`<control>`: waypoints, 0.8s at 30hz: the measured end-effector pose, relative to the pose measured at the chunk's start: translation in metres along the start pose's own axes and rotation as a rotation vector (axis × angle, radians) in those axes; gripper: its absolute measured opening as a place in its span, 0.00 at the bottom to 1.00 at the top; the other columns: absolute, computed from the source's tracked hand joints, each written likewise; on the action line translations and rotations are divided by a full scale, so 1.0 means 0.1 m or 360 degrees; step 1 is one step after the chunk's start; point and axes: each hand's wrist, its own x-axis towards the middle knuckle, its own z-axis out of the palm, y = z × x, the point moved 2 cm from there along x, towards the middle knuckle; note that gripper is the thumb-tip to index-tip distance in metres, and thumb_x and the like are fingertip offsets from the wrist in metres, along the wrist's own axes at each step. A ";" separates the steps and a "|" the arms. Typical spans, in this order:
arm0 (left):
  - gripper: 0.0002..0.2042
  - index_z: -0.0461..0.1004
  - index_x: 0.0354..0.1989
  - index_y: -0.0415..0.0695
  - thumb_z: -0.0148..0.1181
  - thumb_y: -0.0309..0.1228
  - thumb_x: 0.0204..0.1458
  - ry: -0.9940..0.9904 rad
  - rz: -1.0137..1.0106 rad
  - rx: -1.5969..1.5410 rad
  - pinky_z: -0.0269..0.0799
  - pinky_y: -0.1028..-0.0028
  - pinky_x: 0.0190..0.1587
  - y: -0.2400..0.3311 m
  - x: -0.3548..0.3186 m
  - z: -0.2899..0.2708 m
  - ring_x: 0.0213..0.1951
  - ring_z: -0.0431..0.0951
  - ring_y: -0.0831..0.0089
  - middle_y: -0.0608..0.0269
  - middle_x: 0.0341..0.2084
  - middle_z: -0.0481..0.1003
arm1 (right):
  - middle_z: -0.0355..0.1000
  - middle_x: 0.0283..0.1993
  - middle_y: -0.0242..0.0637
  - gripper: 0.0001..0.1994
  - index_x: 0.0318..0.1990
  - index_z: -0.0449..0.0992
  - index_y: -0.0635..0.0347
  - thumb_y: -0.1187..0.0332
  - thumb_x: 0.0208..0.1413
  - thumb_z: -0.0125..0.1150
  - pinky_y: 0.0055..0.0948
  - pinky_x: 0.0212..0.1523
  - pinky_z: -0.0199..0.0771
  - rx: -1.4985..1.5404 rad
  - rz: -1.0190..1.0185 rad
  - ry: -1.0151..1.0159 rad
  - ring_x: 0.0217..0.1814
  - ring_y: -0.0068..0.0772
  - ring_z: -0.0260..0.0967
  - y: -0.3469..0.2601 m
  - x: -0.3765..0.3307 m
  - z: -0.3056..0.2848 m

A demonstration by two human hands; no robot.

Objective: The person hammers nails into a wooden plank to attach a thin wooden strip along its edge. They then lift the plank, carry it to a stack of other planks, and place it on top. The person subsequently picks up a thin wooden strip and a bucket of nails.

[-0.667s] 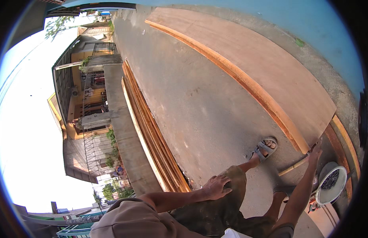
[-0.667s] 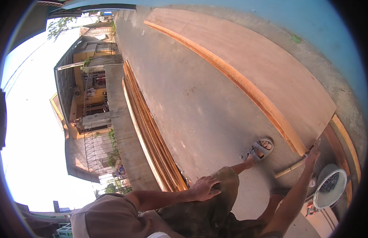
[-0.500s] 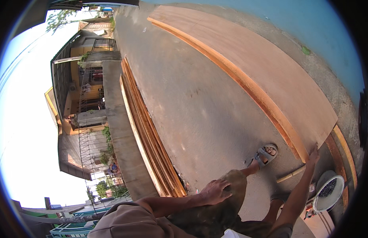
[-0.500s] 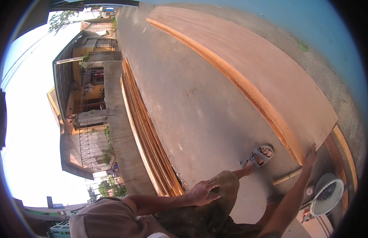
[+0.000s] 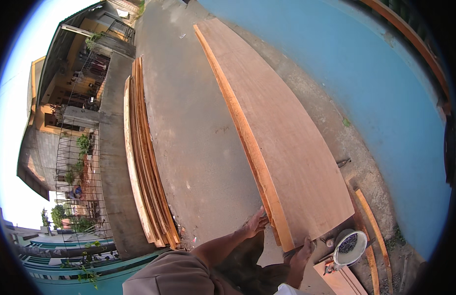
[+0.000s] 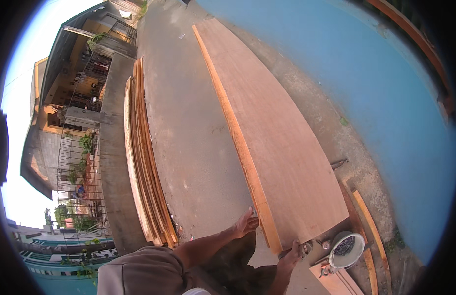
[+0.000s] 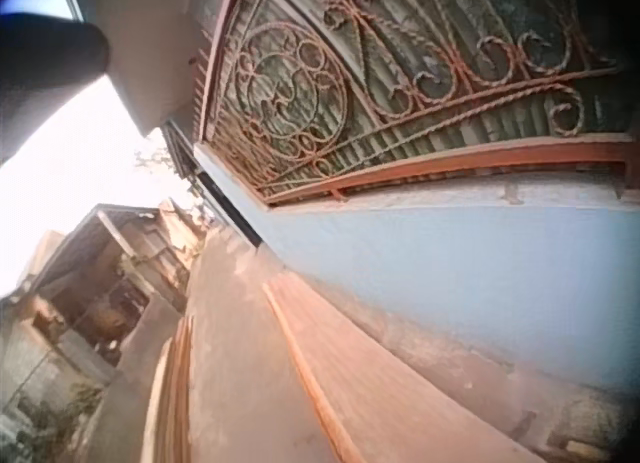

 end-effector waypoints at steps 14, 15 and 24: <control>0.29 0.61 0.58 0.38 0.54 0.41 0.49 -0.1034 0.0584 -0.1055 0.69 0.59 0.55 1.33 -3.63 0.21 0.49 0.74 0.58 0.49 0.49 0.71 | 0.73 0.42 0.45 0.20 0.52 0.64 0.69 0.63 0.59 0.52 0.36 0.48 0.70 -0.0763 -0.0779 -0.1002 0.45 0.39 0.72 -2.62 -2.99 1.33; 0.29 0.61 0.57 0.38 0.55 0.41 0.49 -0.1081 0.0617 -0.1058 0.69 0.59 0.55 1.51 -3.77 0.16 0.49 0.74 0.58 0.49 0.48 0.71 | 0.73 0.40 0.46 0.19 0.51 0.64 0.70 0.65 0.58 0.55 0.36 0.45 0.72 -0.0989 -0.0959 -0.0703 0.42 0.41 0.73 -2.75 -3.00 1.30; 0.29 0.61 0.57 0.38 0.54 0.41 0.48 -0.1057 0.0830 -0.1009 0.68 0.57 0.55 2.30 -5.06 -0.36 0.49 0.72 0.56 0.48 0.49 0.70 | 0.49 0.67 0.54 0.40 0.65 0.53 0.64 0.51 0.51 0.64 0.45 0.63 0.56 -0.1036 -0.2653 -0.0177 0.67 0.51 0.52 -3.46 -2.32 2.22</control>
